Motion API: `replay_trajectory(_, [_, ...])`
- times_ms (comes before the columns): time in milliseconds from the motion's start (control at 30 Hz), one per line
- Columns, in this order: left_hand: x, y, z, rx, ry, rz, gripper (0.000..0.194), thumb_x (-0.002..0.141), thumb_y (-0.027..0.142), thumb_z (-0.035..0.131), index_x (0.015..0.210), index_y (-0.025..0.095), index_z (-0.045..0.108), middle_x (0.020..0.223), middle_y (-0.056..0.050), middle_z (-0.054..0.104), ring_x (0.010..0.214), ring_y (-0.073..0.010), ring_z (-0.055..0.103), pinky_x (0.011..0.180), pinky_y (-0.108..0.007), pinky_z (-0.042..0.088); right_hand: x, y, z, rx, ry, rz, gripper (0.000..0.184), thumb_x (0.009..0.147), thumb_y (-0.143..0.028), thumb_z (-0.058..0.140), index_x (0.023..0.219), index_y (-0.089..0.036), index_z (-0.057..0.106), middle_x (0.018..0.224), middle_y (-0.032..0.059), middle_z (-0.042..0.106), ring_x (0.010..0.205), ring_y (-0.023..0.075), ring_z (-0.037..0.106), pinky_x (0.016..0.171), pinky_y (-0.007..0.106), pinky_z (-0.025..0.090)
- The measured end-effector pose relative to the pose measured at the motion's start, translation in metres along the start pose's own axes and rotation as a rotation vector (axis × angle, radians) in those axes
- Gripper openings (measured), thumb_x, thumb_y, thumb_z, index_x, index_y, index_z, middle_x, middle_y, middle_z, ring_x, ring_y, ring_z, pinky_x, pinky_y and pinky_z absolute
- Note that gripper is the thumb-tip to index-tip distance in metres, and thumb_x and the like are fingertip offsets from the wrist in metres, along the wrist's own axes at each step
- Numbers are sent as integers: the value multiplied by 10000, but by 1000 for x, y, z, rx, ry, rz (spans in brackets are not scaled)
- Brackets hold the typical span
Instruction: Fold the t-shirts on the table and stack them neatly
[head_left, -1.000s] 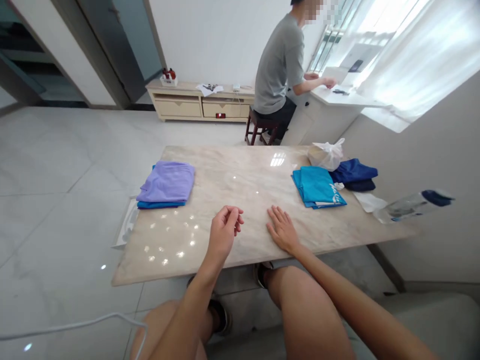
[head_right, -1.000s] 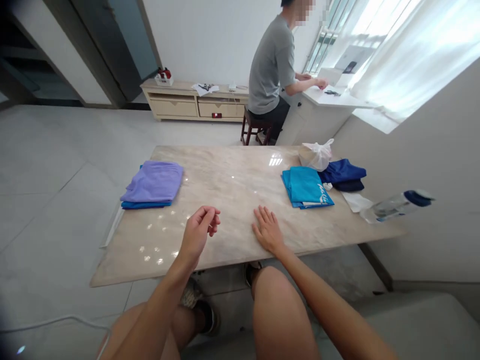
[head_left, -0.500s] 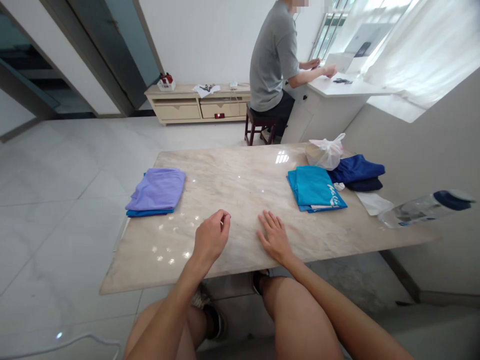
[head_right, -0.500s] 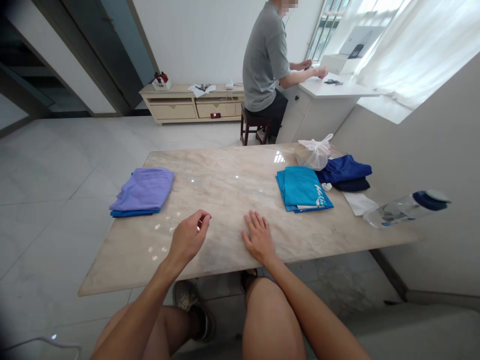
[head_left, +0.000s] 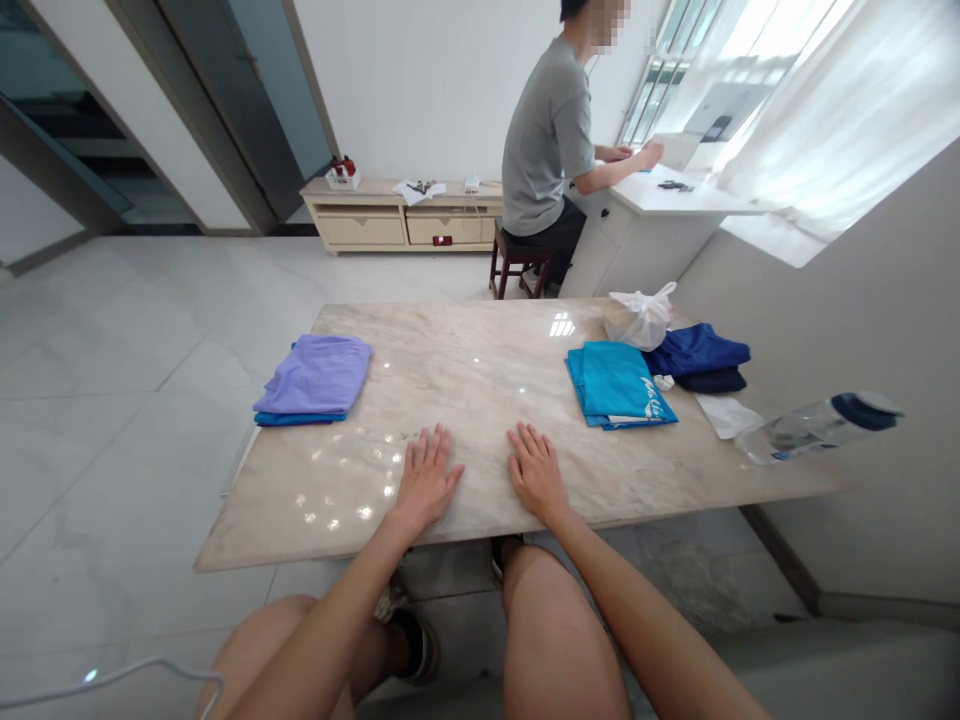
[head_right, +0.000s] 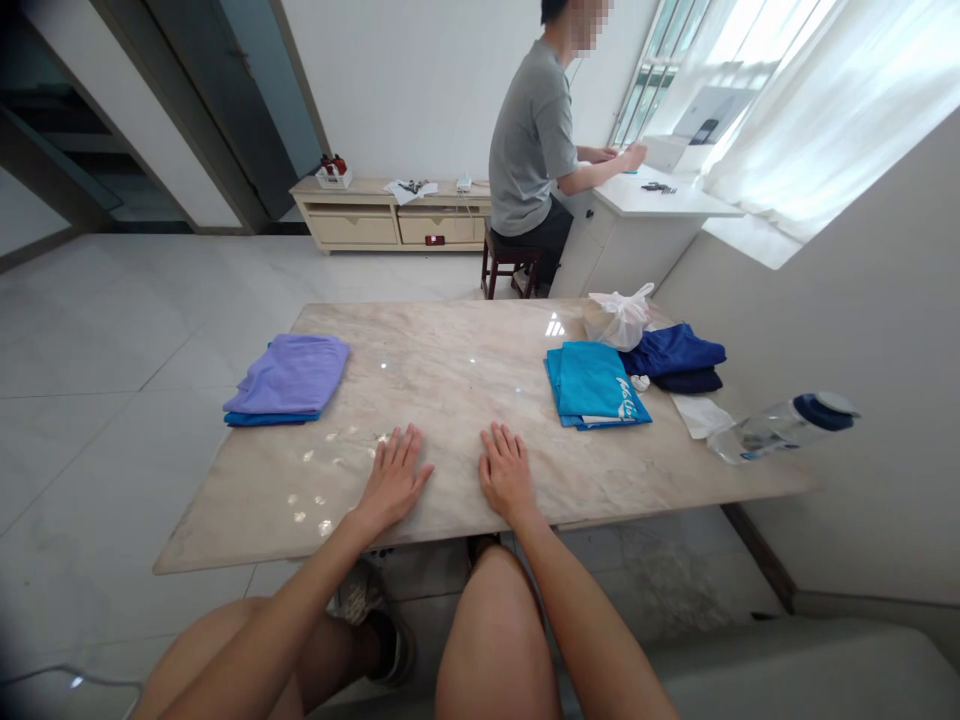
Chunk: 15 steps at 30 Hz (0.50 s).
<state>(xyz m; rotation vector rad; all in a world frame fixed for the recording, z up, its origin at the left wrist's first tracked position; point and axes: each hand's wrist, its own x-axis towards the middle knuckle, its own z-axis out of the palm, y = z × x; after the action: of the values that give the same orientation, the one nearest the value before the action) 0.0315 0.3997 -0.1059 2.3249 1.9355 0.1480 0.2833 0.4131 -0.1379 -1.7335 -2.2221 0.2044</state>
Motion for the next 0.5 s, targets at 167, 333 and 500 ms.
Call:
replay_trajectory(167, [-11, -7, 25, 35, 49, 45, 650, 1154, 402, 388, 1759, 165, 424, 1854, -148, 321, 1737, -356, 278, 1409, -650, 204, 0, -1, 2, 5, 15, 15, 579, 1112, -244, 419, 1663, -169, 580, 1808, 119, 433, 1694, 295, 368, 1382, 525, 257])
replay_trajectory(333, [-8, 11, 7, 97, -58, 5, 641, 1148, 324, 384, 1738, 82, 440, 1839, -214, 328, 1717, -431, 297, 1375, -683, 262, 0, -2, 3, 14, 17, 29, 570, 1116, -251, 416, 1654, -179, 589, 1804, 105, 443, 1692, 287, 370, 1386, 522, 254])
replay_trajectory(500, [2, 38, -23, 109, -193, 12, 671, 1109, 328, 517, 1705, 24, 474, 1780, -305, 400, 1659, -480, 394, 1312, -591, 405, 2, 2, 1, 16, 12, 15, 572, 1116, -262, 414, 1655, -181, 585, 1806, 106, 441, 1696, 280, 361, 1390, 518, 247])
